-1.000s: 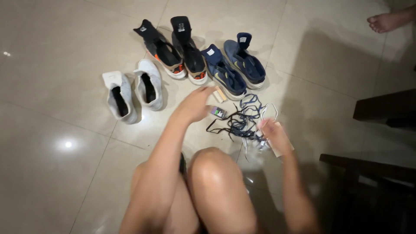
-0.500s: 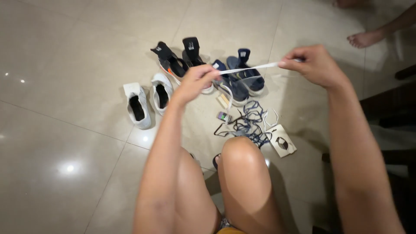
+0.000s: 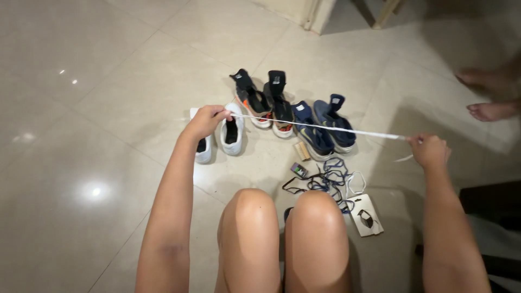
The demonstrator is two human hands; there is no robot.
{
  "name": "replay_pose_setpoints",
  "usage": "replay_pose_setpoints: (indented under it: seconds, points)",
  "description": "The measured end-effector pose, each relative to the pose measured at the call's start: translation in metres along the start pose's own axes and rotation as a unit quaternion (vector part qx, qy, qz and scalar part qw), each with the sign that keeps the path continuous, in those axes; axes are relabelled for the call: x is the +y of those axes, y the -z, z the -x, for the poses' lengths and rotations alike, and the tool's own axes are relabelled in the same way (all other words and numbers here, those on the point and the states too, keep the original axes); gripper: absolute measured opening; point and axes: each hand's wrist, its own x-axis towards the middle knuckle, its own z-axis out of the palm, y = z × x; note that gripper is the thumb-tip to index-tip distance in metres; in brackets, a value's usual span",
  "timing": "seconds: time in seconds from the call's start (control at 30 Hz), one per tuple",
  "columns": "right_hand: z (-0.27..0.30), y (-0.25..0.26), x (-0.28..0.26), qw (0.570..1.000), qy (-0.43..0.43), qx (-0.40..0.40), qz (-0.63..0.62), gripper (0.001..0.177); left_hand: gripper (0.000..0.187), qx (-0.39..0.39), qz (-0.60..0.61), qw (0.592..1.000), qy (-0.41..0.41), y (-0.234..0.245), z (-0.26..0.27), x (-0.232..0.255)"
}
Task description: The person removes the laces from a white sneaker, then re-laces it by threading the laces through the eyelets and tying them. The person also briefly brushes the shoe with a small brush before lacing.
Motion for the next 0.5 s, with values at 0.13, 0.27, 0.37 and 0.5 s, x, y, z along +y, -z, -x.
replay_pose_setpoints:
  seconds: [0.13,0.27,0.37,0.5]
  points:
    - [0.008,-0.017,-0.112,0.984,0.177,-0.017,-0.028,0.083,0.021,-0.015,-0.028,0.998,-0.049,-0.046,-0.005,0.014]
    - [0.038,-0.024,-0.302,0.792,0.296,-0.234,-0.479,0.082,0.024,-0.054,-0.042,0.983,-0.169,-0.097,-0.031,0.054]
    - [0.046,-0.005,-0.368,0.765,0.230,-0.353,-0.487,0.056,0.022,0.010,-0.013,0.980,-0.197,-0.098,-0.033,0.045]
    - [0.050,0.016,-0.372,0.936,0.175,-0.198,-0.232,0.035,0.028,0.190,-0.062,0.979,-0.030,-0.088,-0.009,-0.029]
